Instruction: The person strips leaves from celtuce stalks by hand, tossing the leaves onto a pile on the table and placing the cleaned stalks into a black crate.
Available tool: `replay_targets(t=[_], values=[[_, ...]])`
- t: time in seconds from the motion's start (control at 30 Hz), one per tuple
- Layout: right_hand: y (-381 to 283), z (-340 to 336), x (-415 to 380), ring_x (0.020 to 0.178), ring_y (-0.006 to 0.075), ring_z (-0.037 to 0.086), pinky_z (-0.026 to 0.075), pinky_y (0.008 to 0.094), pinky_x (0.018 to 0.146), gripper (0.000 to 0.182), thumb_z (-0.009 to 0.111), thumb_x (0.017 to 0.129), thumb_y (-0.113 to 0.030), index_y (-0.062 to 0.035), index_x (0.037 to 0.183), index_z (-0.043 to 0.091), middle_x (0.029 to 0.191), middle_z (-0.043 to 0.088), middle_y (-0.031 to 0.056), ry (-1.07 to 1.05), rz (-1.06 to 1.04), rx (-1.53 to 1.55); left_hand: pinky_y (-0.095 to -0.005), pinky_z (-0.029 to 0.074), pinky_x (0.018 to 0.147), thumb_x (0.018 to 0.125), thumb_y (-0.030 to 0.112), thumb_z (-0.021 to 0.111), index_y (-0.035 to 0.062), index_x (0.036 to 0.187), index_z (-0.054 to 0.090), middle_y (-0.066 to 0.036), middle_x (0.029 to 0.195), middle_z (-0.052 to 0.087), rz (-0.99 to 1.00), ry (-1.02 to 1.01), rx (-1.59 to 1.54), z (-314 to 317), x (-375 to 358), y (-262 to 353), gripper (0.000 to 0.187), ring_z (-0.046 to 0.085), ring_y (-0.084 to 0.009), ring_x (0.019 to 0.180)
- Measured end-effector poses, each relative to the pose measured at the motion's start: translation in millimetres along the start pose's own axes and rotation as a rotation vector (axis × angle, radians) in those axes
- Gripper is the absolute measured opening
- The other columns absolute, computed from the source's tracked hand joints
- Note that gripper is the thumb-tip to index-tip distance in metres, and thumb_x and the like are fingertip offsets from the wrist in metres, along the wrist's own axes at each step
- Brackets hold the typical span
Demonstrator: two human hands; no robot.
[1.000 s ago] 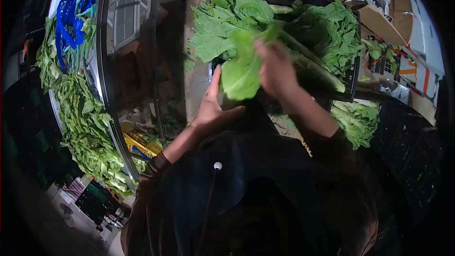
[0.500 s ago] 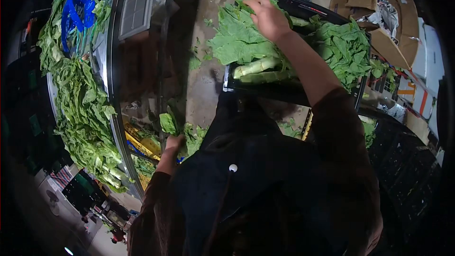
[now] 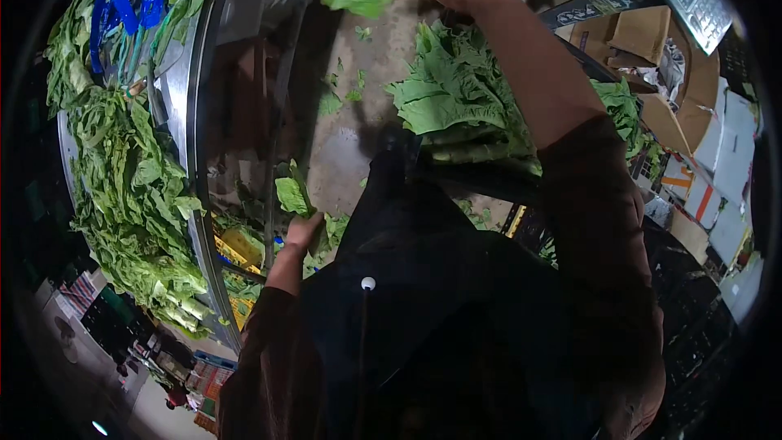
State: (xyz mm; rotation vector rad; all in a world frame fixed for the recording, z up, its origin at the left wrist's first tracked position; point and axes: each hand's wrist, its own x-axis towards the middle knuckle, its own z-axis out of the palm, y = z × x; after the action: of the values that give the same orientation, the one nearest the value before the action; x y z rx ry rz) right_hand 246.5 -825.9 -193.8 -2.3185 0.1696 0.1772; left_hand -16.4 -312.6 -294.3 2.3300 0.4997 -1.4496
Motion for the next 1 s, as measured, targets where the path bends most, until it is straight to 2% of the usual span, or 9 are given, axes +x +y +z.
replay_targets(t=[0.07,0.17,0.4,0.47,0.53,0.57,0.77,0.93,1.0], values=[[-9,-8,-3,0.088,0.0328,0.062,0.048,0.0421,0.077,0.04,0.06,0.085,-0.041,-0.0049,0.104,0.059,0.088,0.065,0.0158,-0.028,0.015,-0.126,-0.0397,0.045,0.091,0.068,0.064,0.068,-0.012,0.122,0.051,-0.028,0.118,0.059,0.098,0.004,-0.078,-11,-15,16,0.094,0.057,-0.0357,0.112],[-19,-21,-4,0.088,0.0327,0.062,0.048,0.0421,0.077,0.043,0.061,0.084,-0.042,-0.0034,0.104,0.058,0.089,0.065,0.0156,-0.061,0.02,-0.331,-0.0391,0.044,0.093,0.071,0.06,0.068,-0.0085,0.131,0.045,-0.027,0.125,0.054,0.032,0.139,0.022,-16,-5,8,0.094,0.053,-0.0357,0.118],[58,26,-38,0.081,0.0291,0.064,0.051,0.0379,0.075,0.038,0.063,0.082,-0.036,-0.0048,0.104,0.06,0.085,0.066,0.0122,-0.399,-0.114,-0.715,-0.0331,0.04,0.098,0.082,0.045,0.065,-0.0019,0.133,0.046,-0.019,0.127,0.056,0.085,-0.235,-0.323,-13,19,12,0.072,0.054,-0.0244,0.115],[23,17,-19,0.077,0.0253,0.064,0.051,0.0357,0.074,0.032,0.062,0.084,-0.031,-0.0043,0.103,0.061,0.083,0.065,0.0116,-0.237,-0.123,-0.24,-0.0338,0.04,0.098,0.081,0.045,0.066,-0.0012,0.136,0.043,-0.02,0.13,0.053,0.108,-0.262,-0.334,-18,11,31,0.075,0.052,-0.0259,0.118],[-25,-8,-9,0.074,0.0223,0.063,0.05,0.0344,0.072,0.028,0.059,0.087,-0.026,-0.0034,0.105,0.06,0.083,0.065,0.0113,-0.383,-0.013,0.535,-0.0345,0.04,0.099,0.079,0.045,0.068,-0.0004,0.138,0.041,-0.022,0.133,0.05,0.138,-0.291,-0.341,-21,17,39,0.079,0.05,-0.0273,0.12],[-22,-10,-9,0.074,0.0223,0.063,0.05,0.0344,0.072,0.028,0.059,0.087,-0.026,-0.0034,0.105,0.06,0.083,0.065,0.0113,-0.378,-0.008,0.537,-0.035,0.04,0.099,0.078,0.045,0.07,0.0004,0.141,0.035,-0.023,0.137,0.045,0.218,-0.221,-0.282,-18,25,40,0.085,0.047,-0.0289,0.123],[30,-44,-34,0.076,0.0241,0.064,0.05,0.0358,0.072,0.028,0.056,0.089,-0.025,-0.0037,0.107,0.06,0.084,0.065,0.012,0.066,-0.009,-0.09,-0.0411,0.035,0.103,0.072,0.045,0.076,0.0101,0.15,0.01,-0.026,0.148,0.025,0.238,-0.254,-0.319,-46,7,122,0.107,0.034,-0.0358,0.133],[86,-6,-142,0.09,0.0365,0.063,0.05,0.0425,0.078,0.028,0.047,0.089,-0.021,-0.0069,0.11,0.058,0.093,0.065,0.0196,-0.081,0.274,-0.196,-0.0447,0.032,0.105,0.07,0.043,0.079,0.017,0.151,0.001,-0.027,0.149,0.021,0.222,-0.378,-0.342,-58,-12,217,0.115,0.029,-0.0373,0.135],[87,2,-174,0.094,0.0362,0.062,0.049,0.0418,0.081,0.03,0.048,0.088,-0.02,-0.0069,0.113,0.057,0.097,0.064,0.0201,-0.132,0.391,-0.223,-0.0426,0.032,0.105,0.068,0.037,0.083,0.014,0.15,0.001,-0.025,0.149,0.019,0.471,-0.331,-0.37,-49,-5,248,0.118,0.032,-0.0354,0.133]])
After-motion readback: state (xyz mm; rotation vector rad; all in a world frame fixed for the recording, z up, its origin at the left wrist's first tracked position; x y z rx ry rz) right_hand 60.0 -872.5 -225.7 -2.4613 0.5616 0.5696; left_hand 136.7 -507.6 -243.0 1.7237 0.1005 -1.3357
